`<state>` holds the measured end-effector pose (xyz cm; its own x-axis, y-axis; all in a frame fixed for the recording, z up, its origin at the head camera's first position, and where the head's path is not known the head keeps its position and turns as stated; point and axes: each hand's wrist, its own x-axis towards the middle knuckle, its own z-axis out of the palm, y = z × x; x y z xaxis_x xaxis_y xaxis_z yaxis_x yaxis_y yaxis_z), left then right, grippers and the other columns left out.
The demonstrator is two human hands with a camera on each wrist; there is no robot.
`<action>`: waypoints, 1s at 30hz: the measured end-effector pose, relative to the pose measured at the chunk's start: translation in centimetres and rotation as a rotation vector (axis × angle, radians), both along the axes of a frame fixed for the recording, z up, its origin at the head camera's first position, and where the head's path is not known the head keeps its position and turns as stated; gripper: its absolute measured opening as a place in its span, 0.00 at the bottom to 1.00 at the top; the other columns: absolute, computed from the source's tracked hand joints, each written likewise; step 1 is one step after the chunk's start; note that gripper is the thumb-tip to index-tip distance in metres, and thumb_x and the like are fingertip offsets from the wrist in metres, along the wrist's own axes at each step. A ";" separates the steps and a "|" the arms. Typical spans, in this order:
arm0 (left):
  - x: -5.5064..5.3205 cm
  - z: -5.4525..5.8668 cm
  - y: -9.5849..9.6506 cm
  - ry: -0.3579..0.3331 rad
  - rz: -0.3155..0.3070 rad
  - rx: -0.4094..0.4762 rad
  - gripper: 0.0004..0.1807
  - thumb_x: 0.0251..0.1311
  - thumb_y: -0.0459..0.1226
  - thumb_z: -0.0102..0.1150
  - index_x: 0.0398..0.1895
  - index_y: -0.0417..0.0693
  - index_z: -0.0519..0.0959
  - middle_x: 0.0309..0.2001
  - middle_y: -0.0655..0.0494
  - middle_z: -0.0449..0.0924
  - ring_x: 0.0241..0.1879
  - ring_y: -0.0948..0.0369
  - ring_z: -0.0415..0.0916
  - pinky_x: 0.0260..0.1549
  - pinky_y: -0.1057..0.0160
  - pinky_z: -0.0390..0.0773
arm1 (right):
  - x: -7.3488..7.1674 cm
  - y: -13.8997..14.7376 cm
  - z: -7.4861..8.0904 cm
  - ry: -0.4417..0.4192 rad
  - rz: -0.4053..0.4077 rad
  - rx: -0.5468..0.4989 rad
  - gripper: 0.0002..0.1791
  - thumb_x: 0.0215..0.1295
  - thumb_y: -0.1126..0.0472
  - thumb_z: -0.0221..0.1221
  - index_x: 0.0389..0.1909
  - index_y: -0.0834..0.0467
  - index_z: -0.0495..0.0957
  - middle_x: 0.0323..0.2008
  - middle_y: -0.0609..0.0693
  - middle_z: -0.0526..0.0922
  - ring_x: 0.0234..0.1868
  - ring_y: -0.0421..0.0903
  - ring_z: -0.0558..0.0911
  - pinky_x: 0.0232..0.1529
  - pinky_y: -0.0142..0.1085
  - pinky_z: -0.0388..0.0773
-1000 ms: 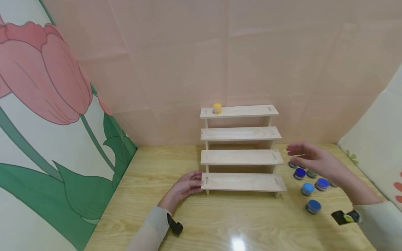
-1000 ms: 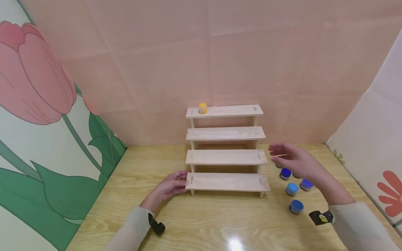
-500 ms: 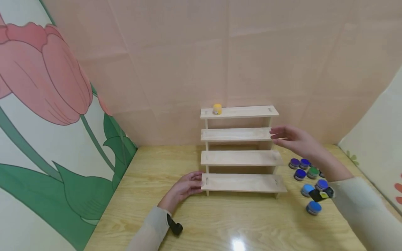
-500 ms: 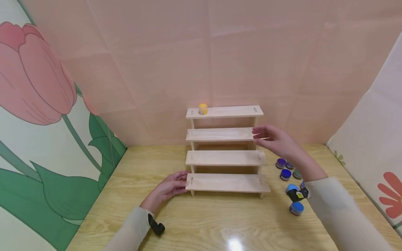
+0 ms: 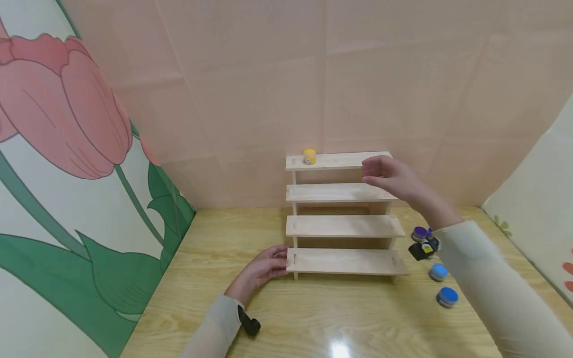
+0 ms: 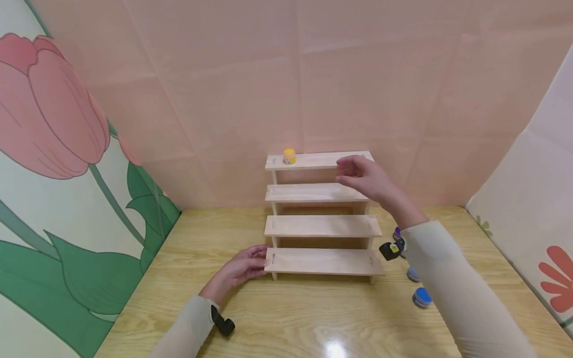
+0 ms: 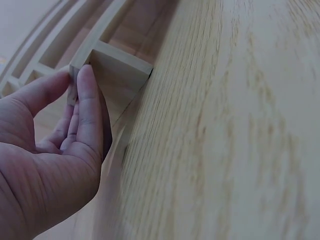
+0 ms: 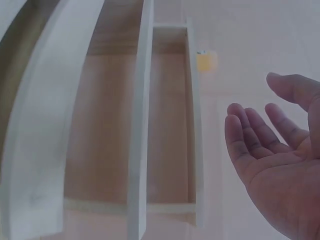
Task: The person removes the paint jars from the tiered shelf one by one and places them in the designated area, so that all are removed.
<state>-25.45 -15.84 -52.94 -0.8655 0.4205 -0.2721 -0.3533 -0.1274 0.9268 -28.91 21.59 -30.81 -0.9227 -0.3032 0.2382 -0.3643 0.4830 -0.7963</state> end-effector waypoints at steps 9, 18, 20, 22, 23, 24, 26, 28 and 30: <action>0.0 0.3 0.0 -0.004 0.004 -0.002 0.34 0.65 0.25 0.59 0.74 0.36 0.62 0.59 0.46 0.74 0.41 0.59 0.81 0.37 0.66 0.86 | -2.7 -3.2 1.4 -0.074 -0.030 -0.023 0.29 0.71 0.55 0.63 0.67 0.62 0.69 0.65 0.61 0.75 0.65 0.57 0.76 0.63 0.49 0.75; 0.2 0.4 0.0 -0.011 0.004 -0.004 0.33 0.64 0.25 0.60 0.73 0.36 0.64 0.57 0.48 0.75 0.40 0.60 0.81 0.36 0.66 0.86 | -5.8 -6.4 1.3 -0.087 -0.017 -0.091 0.27 0.71 0.60 0.62 0.67 0.65 0.68 0.66 0.63 0.73 0.66 0.57 0.74 0.67 0.51 0.72; 0.1 0.3 0.0 -0.007 0.003 -0.002 0.33 0.65 0.25 0.60 0.73 0.36 0.64 0.56 0.48 0.75 0.39 0.60 0.81 0.35 0.67 0.86 | -6.3 -6.9 1.3 -0.067 -0.015 -0.091 0.27 0.72 0.60 0.62 0.67 0.65 0.68 0.66 0.63 0.73 0.66 0.57 0.74 0.69 0.52 0.70; 0.1 0.2 0.0 -0.008 0.005 0.002 0.33 0.65 0.25 0.60 0.73 0.35 0.63 0.55 0.49 0.76 0.39 0.60 0.81 0.35 0.67 0.86 | -6.7 -7.3 1.3 -0.044 -0.025 -0.077 0.27 0.72 0.59 0.62 0.67 0.65 0.69 0.66 0.63 0.73 0.66 0.57 0.73 0.69 0.53 0.70; 0.1 0.2 0.0 -0.008 0.005 0.004 0.33 0.65 0.24 0.59 0.73 0.35 0.63 0.55 0.49 0.76 0.39 0.60 0.81 0.34 0.67 0.86 | -6.9 -7.5 1.3 -0.035 -0.029 -0.072 0.27 0.72 0.59 0.62 0.67 0.65 0.69 0.66 0.63 0.73 0.66 0.57 0.73 0.69 0.53 0.70; 0.0 0.1 0.0 -0.008 0.004 0.005 0.34 0.65 0.24 0.59 0.74 0.35 0.63 0.55 0.49 0.76 0.38 0.60 0.81 0.34 0.67 0.86 | -7.1 -7.7 1.3 -0.027 -0.030 -0.074 0.27 0.72 0.59 0.62 0.67 0.65 0.69 0.66 0.63 0.73 0.66 0.58 0.73 0.69 0.53 0.69; 0.0 0.1 0.0 -0.009 0.005 0.005 0.34 0.65 0.24 0.59 0.74 0.35 0.62 0.55 0.49 0.76 0.38 0.61 0.81 0.34 0.67 0.86 | -7.4 -8.2 1.4 -0.018 -0.041 -0.070 0.27 0.72 0.59 0.61 0.67 0.65 0.69 0.66 0.63 0.73 0.67 0.58 0.73 0.69 0.52 0.70; 0.0 0.1 0.1 -0.012 0.003 0.003 0.34 0.65 0.24 0.59 0.74 0.35 0.62 0.55 0.49 0.75 0.38 0.60 0.81 0.35 0.67 0.86 | -7.8 -8.6 1.3 -0.018 -0.054 -0.067 0.27 0.72 0.60 0.62 0.67 0.65 0.69 0.66 0.62 0.73 0.67 0.58 0.73 0.69 0.51 0.71; 0.0 0.2 0.1 -0.013 0.000 -0.002 0.34 0.65 0.24 0.59 0.74 0.35 0.62 0.56 0.49 0.75 0.39 0.60 0.81 0.35 0.67 0.86 | -8.1 -9.0 1.3 -0.019 -0.063 -0.061 0.27 0.72 0.60 0.61 0.67 0.65 0.68 0.66 0.62 0.73 0.67 0.58 0.73 0.68 0.51 0.71</action>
